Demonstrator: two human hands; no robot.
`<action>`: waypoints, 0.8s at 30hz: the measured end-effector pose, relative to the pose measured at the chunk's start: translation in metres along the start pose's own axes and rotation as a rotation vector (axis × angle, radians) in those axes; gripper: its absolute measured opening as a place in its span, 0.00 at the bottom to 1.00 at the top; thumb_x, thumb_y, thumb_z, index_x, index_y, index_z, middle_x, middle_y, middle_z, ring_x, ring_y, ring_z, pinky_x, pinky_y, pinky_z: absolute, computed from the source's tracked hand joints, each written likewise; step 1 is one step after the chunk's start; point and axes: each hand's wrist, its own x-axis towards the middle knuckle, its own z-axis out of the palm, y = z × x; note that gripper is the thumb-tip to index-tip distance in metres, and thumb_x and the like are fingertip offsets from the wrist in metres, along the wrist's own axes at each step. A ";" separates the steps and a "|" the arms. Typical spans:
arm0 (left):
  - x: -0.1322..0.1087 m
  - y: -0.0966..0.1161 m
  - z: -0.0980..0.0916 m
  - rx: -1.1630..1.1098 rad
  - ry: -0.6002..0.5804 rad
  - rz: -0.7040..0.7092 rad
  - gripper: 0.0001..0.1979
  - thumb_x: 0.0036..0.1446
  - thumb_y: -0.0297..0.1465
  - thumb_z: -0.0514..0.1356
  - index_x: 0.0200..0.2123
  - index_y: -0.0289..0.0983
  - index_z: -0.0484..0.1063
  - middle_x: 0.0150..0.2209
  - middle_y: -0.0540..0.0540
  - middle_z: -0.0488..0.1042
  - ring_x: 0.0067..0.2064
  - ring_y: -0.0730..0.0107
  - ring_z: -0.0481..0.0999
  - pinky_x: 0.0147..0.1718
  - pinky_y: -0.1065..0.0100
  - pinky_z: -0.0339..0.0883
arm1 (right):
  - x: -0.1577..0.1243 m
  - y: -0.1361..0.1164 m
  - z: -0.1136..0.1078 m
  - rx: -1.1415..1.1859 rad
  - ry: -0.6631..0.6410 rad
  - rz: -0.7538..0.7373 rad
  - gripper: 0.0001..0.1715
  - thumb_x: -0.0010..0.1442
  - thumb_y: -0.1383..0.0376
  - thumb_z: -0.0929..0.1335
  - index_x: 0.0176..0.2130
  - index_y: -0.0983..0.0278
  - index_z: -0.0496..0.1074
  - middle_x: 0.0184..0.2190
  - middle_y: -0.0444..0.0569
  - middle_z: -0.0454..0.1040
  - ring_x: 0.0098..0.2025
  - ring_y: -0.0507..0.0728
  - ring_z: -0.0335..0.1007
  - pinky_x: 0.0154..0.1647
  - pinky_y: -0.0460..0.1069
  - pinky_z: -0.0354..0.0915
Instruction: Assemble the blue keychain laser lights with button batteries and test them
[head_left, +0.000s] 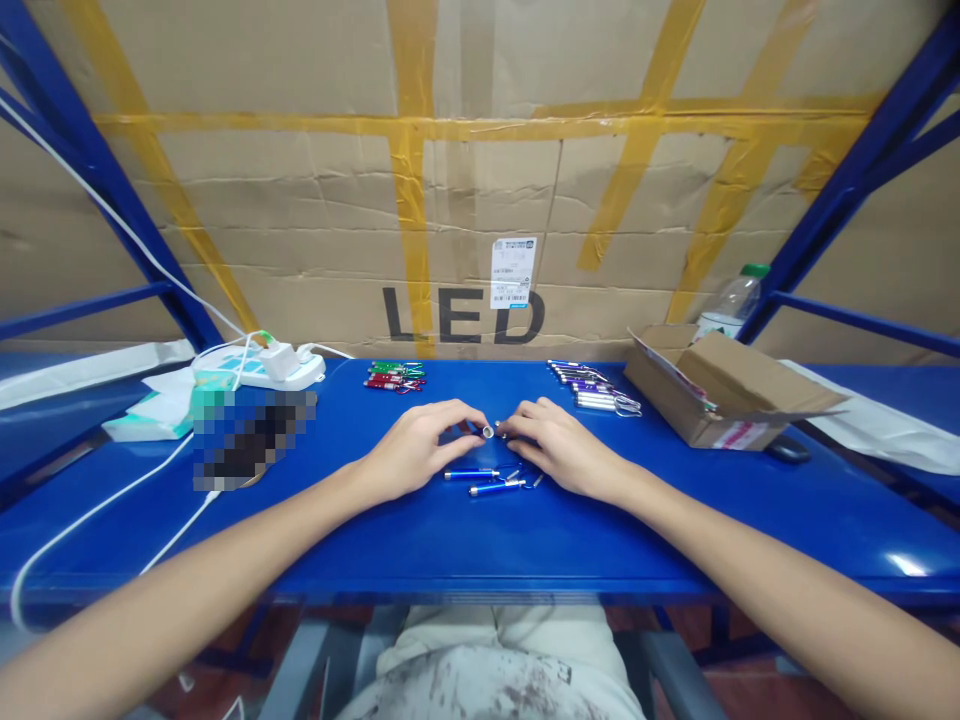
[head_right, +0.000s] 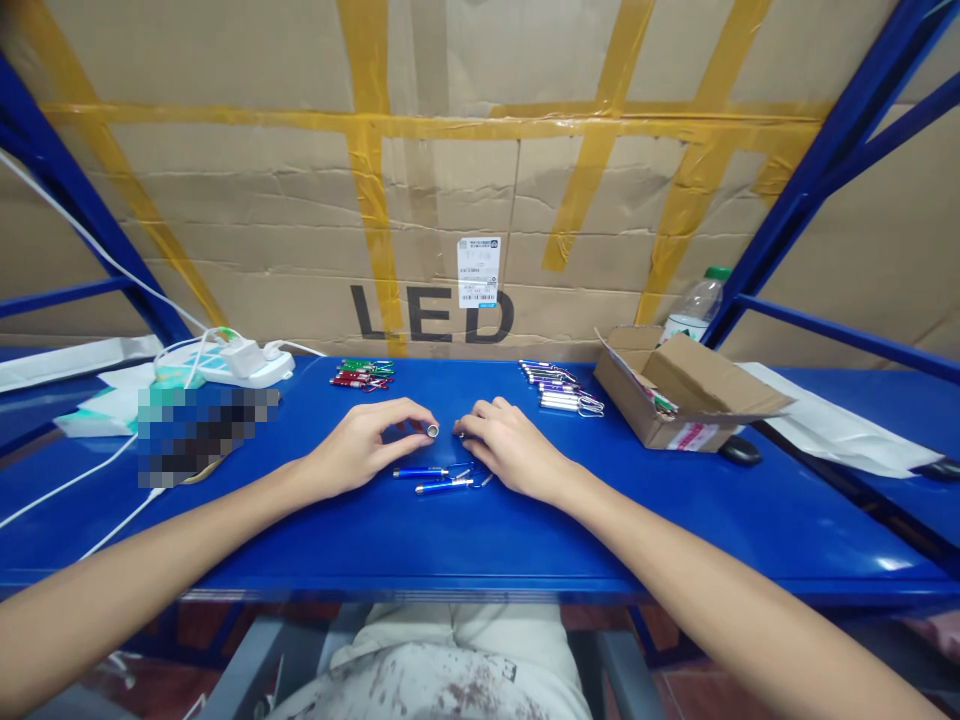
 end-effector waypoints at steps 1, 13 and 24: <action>0.000 0.000 0.000 0.002 0.002 -0.002 0.08 0.73 0.34 0.61 0.51 0.40 0.78 0.49 0.45 0.83 0.49 0.63 0.83 0.50 0.64 0.74 | 0.000 0.000 0.000 -0.002 -0.012 -0.005 0.11 0.75 0.69 0.66 0.51 0.61 0.77 0.45 0.54 0.78 0.47 0.63 0.71 0.49 0.57 0.66; -0.001 -0.002 -0.001 -0.009 0.009 0.073 0.11 0.75 0.32 0.59 0.56 0.39 0.77 0.55 0.43 0.83 0.56 0.61 0.82 0.58 0.62 0.73 | 0.000 -0.002 -0.002 0.033 -0.040 0.041 0.05 0.74 0.70 0.67 0.42 0.61 0.70 0.43 0.51 0.76 0.45 0.61 0.69 0.48 0.55 0.65; -0.002 -0.007 0.001 0.074 -0.007 0.004 0.09 0.73 0.34 0.63 0.53 0.41 0.78 0.50 0.47 0.84 0.50 0.62 0.81 0.52 0.63 0.72 | 0.001 -0.009 -0.003 0.202 0.123 0.054 0.03 0.76 0.67 0.65 0.45 0.59 0.67 0.43 0.49 0.76 0.42 0.59 0.71 0.45 0.53 0.65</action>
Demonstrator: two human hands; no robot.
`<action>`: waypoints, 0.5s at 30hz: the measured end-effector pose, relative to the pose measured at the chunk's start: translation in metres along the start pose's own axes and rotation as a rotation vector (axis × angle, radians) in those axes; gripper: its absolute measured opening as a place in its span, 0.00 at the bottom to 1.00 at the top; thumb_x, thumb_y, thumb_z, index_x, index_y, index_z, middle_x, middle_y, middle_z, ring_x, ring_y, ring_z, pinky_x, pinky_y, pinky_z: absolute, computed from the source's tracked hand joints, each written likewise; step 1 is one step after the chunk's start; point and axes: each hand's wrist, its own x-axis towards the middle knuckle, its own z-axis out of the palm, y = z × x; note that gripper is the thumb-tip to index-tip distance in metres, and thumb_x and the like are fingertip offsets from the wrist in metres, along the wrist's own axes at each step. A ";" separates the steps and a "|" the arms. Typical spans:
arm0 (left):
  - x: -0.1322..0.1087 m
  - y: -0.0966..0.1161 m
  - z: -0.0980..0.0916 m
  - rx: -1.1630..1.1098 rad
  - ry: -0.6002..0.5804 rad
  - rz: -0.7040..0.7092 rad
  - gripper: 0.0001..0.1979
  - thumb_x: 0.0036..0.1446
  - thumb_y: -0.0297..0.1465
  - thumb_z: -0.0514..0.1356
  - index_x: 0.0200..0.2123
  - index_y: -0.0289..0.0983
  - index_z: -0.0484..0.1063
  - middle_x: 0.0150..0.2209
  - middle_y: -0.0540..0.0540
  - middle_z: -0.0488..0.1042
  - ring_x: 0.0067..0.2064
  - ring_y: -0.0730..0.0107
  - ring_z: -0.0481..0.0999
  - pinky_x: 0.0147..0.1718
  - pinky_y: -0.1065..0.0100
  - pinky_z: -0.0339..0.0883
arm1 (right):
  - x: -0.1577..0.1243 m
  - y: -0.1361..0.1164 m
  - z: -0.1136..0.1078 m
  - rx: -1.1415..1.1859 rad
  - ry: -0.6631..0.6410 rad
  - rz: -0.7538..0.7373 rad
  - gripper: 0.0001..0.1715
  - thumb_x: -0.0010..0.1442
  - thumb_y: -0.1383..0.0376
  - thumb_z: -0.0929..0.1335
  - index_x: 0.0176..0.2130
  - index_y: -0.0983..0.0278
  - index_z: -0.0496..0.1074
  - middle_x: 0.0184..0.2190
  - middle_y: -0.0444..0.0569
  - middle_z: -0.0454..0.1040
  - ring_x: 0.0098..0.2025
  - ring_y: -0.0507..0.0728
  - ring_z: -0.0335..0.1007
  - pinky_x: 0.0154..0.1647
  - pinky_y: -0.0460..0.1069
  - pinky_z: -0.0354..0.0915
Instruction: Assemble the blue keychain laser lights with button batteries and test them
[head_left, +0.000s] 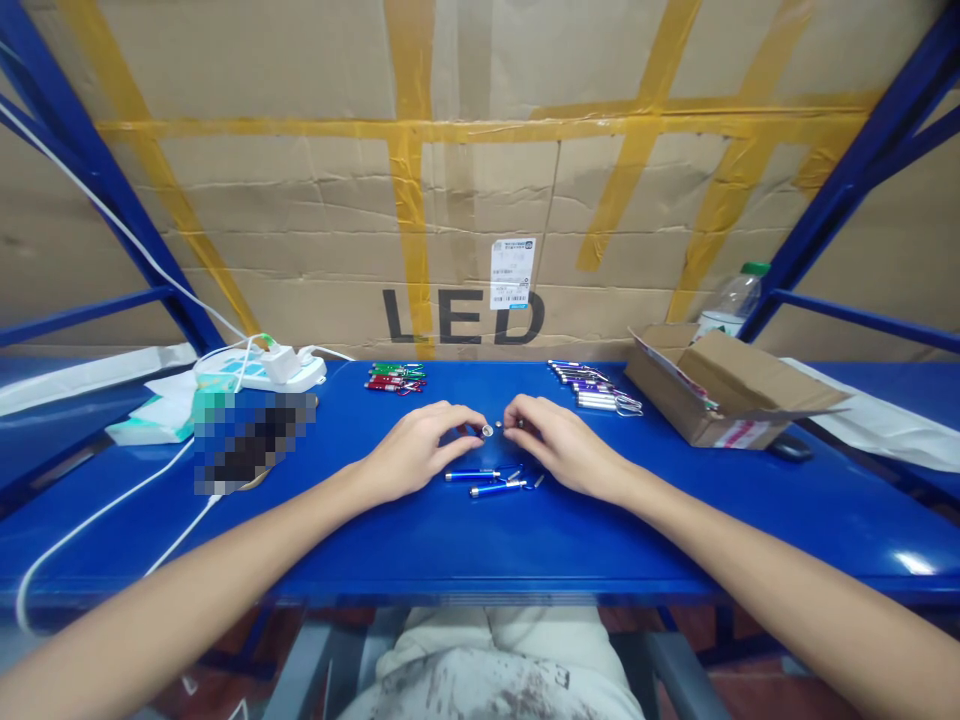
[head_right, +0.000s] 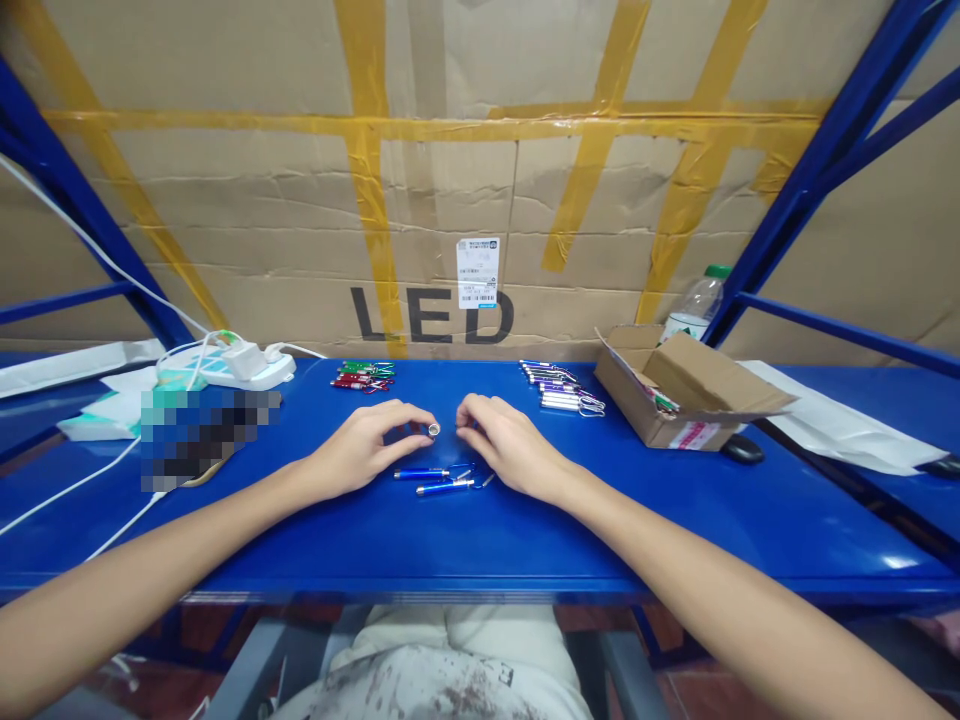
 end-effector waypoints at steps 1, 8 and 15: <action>0.000 0.000 0.000 0.007 -0.008 -0.008 0.09 0.73 0.34 0.63 0.53 0.41 0.78 0.49 0.47 0.84 0.49 0.62 0.81 0.52 0.63 0.71 | 0.000 -0.001 -0.001 0.040 0.035 0.010 0.03 0.76 0.66 0.65 0.45 0.59 0.68 0.42 0.48 0.76 0.41 0.59 0.71 0.44 0.53 0.65; 0.000 -0.003 0.003 0.020 -0.045 -0.042 0.10 0.73 0.36 0.63 0.52 0.41 0.78 0.47 0.46 0.83 0.48 0.61 0.81 0.50 0.62 0.71 | 0.001 -0.006 -0.003 0.265 0.180 -0.038 0.04 0.73 0.61 0.71 0.44 0.59 0.74 0.40 0.47 0.78 0.41 0.58 0.74 0.46 0.53 0.69; 0.000 0.001 0.002 -0.003 -0.038 0.000 0.09 0.73 0.35 0.63 0.52 0.40 0.78 0.46 0.46 0.83 0.46 0.62 0.80 0.49 0.63 0.72 | -0.001 -0.011 -0.002 0.204 0.151 -0.191 0.04 0.74 0.61 0.72 0.45 0.59 0.75 0.41 0.48 0.78 0.42 0.58 0.72 0.48 0.54 0.68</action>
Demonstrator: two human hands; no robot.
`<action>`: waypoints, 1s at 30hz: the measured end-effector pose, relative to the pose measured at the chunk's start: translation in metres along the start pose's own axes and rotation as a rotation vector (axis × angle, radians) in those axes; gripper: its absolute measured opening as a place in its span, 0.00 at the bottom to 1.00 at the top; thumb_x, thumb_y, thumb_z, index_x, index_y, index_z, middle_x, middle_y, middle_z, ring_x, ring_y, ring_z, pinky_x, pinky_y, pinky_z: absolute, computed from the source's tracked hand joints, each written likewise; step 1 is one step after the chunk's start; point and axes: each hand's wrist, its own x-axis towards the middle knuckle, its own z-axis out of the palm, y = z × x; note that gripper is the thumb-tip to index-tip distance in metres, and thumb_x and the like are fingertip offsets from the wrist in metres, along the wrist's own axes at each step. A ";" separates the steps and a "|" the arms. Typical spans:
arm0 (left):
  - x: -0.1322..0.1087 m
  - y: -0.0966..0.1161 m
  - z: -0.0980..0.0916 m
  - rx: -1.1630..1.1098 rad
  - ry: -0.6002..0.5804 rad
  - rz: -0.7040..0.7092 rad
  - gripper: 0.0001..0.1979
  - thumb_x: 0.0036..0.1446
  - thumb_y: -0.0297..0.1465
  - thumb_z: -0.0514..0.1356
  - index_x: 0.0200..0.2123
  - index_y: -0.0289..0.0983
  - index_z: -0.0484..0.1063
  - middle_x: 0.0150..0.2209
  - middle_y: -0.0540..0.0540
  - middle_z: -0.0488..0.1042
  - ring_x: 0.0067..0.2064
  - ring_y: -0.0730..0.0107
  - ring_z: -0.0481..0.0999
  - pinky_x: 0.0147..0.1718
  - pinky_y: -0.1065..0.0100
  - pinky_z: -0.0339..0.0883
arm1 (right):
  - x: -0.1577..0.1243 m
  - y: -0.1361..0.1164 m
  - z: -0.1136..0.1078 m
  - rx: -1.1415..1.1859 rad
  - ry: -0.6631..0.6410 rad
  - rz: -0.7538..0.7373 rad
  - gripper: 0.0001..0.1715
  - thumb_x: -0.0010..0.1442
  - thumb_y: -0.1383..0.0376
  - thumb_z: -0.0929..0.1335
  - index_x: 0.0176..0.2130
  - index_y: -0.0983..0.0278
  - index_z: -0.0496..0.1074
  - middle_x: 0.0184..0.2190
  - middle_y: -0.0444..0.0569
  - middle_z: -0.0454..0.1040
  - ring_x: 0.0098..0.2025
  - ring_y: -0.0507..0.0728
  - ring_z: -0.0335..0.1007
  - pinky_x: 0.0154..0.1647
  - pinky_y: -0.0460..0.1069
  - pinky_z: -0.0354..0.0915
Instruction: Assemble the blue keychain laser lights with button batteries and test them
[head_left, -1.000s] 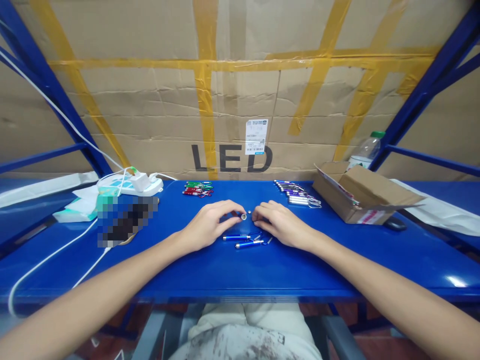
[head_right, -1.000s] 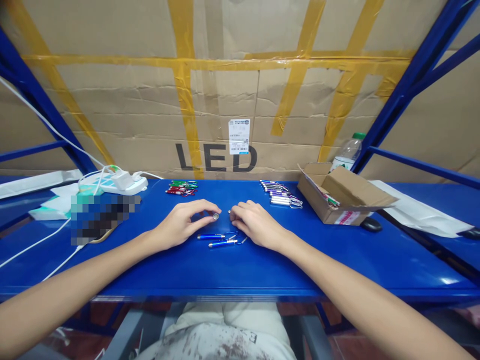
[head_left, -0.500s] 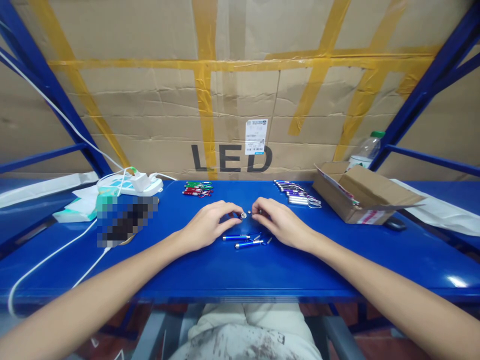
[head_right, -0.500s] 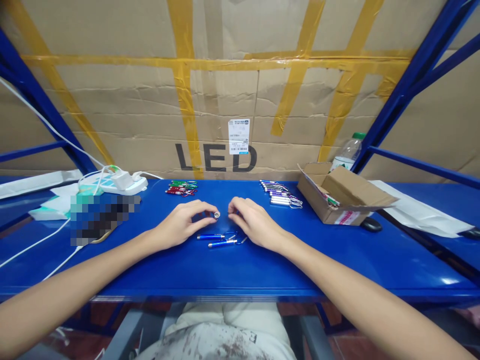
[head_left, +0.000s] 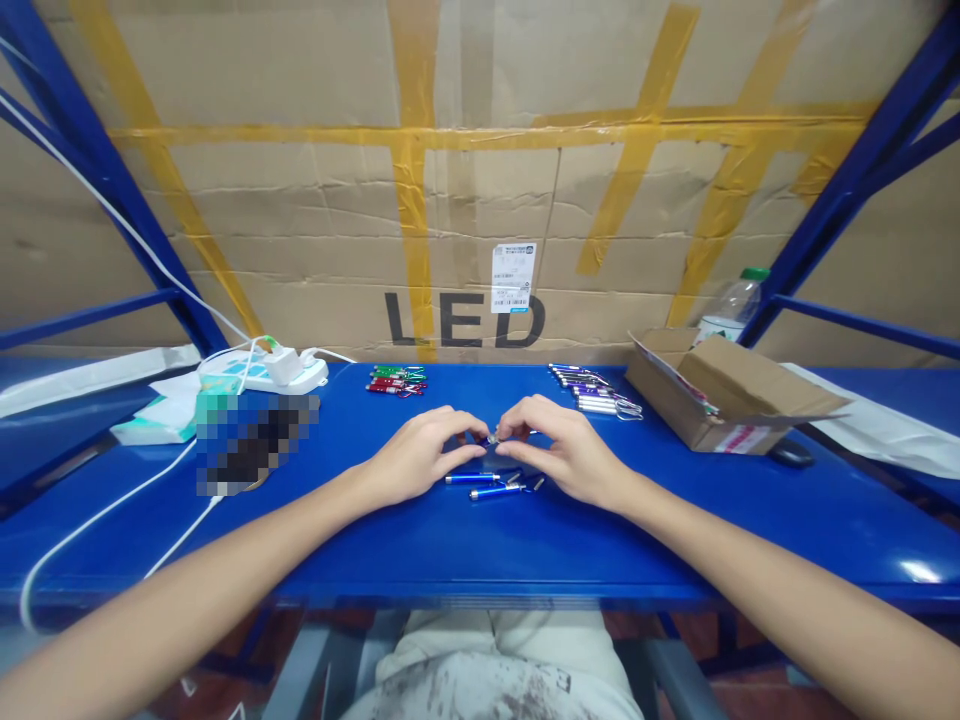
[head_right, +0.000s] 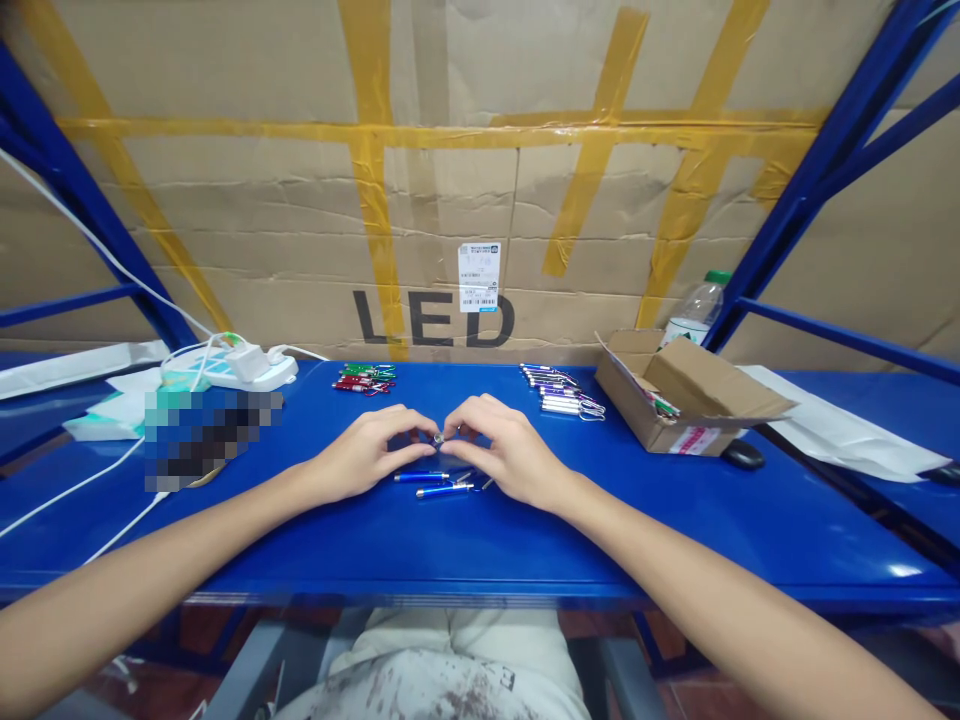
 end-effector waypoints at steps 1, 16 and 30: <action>0.000 0.001 0.000 0.000 -0.004 0.005 0.09 0.73 0.35 0.62 0.52 0.40 0.78 0.46 0.46 0.83 0.46 0.63 0.80 0.49 0.63 0.72 | 0.000 -0.001 0.000 -0.016 -0.006 -0.019 0.04 0.74 0.62 0.71 0.44 0.59 0.74 0.41 0.48 0.78 0.43 0.59 0.71 0.48 0.54 0.68; 0.000 0.002 -0.002 0.024 -0.005 0.030 0.09 0.74 0.34 0.61 0.53 0.40 0.78 0.47 0.45 0.83 0.48 0.62 0.81 0.49 0.63 0.72 | 0.001 -0.004 -0.002 -0.073 -0.021 -0.062 0.05 0.76 0.61 0.70 0.44 0.59 0.73 0.44 0.50 0.76 0.47 0.59 0.71 0.52 0.55 0.67; 0.000 0.003 -0.003 -0.017 -0.018 0.000 0.11 0.75 0.37 0.60 0.53 0.41 0.78 0.50 0.45 0.83 0.51 0.61 0.81 0.53 0.61 0.72 | -0.009 0.027 0.007 -0.465 -0.241 0.088 0.21 0.78 0.65 0.63 0.64 0.56 0.74 0.66 0.59 0.72 0.60 0.72 0.62 0.55 0.70 0.66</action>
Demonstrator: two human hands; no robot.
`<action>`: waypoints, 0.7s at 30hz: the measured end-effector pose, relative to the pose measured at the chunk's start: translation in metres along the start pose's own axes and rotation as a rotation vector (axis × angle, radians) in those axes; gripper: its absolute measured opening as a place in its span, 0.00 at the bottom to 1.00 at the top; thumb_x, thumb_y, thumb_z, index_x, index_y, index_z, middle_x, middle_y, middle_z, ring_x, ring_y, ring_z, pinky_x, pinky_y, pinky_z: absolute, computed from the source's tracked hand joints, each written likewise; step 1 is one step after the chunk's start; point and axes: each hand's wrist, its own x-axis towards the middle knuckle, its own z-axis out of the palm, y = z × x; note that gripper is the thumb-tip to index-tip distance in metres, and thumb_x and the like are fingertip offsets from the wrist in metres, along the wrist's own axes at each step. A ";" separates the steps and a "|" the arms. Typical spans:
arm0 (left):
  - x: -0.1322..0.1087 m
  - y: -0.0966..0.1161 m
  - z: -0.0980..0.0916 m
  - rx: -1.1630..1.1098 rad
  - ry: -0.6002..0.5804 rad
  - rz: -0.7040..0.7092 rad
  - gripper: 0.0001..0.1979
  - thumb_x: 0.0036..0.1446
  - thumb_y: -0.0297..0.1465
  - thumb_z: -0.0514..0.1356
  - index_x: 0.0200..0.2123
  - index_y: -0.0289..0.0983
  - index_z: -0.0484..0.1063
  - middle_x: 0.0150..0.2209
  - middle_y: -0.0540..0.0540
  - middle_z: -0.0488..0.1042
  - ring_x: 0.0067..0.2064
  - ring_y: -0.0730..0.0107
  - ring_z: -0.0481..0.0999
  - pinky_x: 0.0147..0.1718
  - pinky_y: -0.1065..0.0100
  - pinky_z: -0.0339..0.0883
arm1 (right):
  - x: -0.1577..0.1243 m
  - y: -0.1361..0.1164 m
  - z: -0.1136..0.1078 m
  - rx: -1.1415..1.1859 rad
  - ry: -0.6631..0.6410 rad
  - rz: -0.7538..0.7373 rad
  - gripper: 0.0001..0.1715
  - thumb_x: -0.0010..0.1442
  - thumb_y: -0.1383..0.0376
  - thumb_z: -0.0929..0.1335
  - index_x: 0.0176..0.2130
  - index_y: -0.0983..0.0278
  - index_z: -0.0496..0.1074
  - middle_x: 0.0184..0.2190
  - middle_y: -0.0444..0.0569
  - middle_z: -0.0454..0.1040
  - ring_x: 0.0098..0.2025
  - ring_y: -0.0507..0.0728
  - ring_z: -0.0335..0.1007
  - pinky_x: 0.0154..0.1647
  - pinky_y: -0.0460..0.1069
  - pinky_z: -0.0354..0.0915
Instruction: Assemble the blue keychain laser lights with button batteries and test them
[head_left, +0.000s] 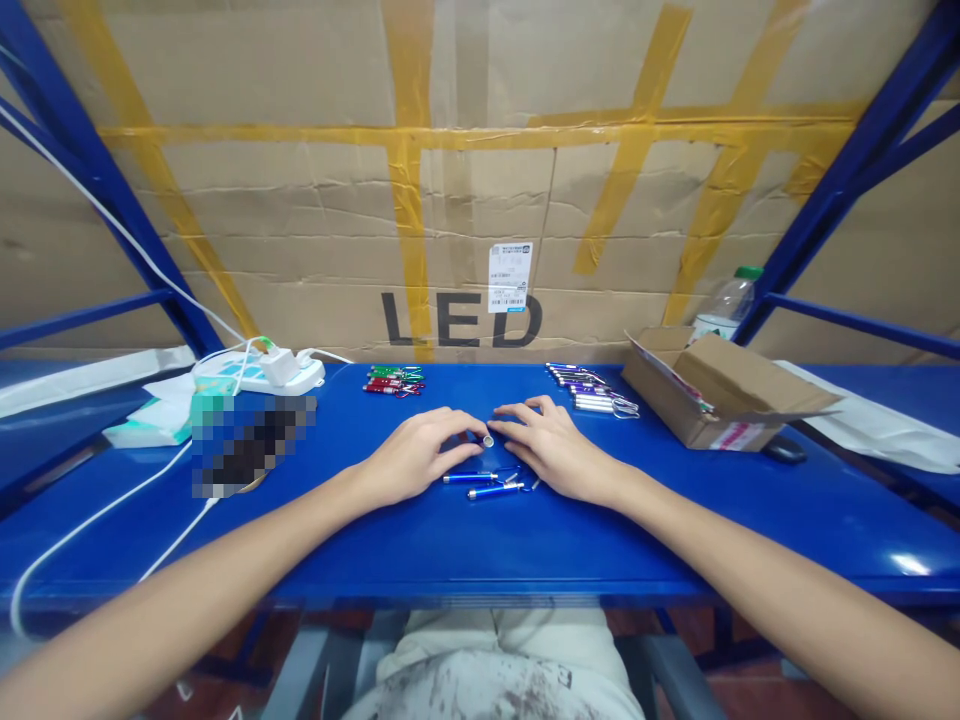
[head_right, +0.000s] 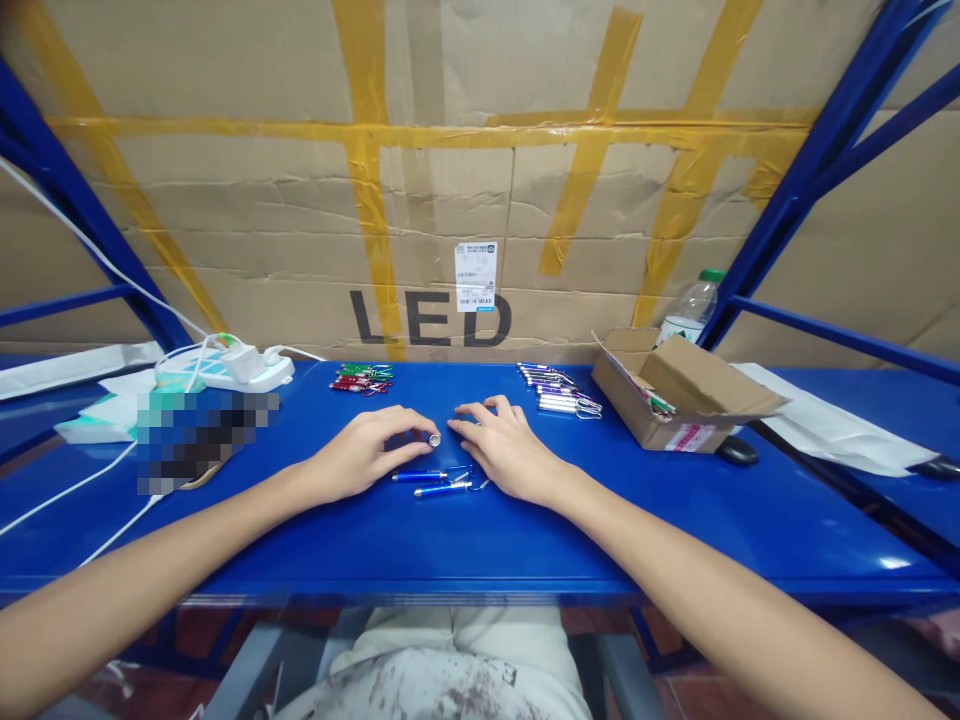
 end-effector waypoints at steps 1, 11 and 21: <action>0.000 0.000 0.000 0.001 0.001 -0.001 0.11 0.75 0.37 0.60 0.53 0.41 0.78 0.50 0.45 0.83 0.51 0.61 0.81 0.53 0.61 0.72 | 0.000 0.000 -0.001 -0.003 -0.006 -0.010 0.20 0.78 0.66 0.62 0.62 0.57 0.76 0.64 0.58 0.74 0.59 0.71 0.62 0.55 0.68 0.65; 0.000 0.002 0.000 0.008 -0.017 -0.027 0.10 0.74 0.36 0.61 0.53 0.41 0.78 0.49 0.46 0.83 0.51 0.61 0.80 0.53 0.61 0.71 | 0.002 -0.005 -0.013 -0.018 -0.093 0.057 0.07 0.77 0.69 0.65 0.44 0.61 0.72 0.44 0.51 0.77 0.45 0.62 0.64 0.43 0.55 0.54; 0.001 -0.002 0.000 0.051 -0.039 -0.058 0.10 0.73 0.37 0.61 0.53 0.42 0.79 0.49 0.46 0.83 0.49 0.60 0.81 0.52 0.61 0.71 | 0.003 -0.010 -0.011 0.146 0.032 0.102 0.06 0.79 0.66 0.62 0.44 0.58 0.63 0.43 0.49 0.74 0.43 0.61 0.66 0.45 0.55 0.59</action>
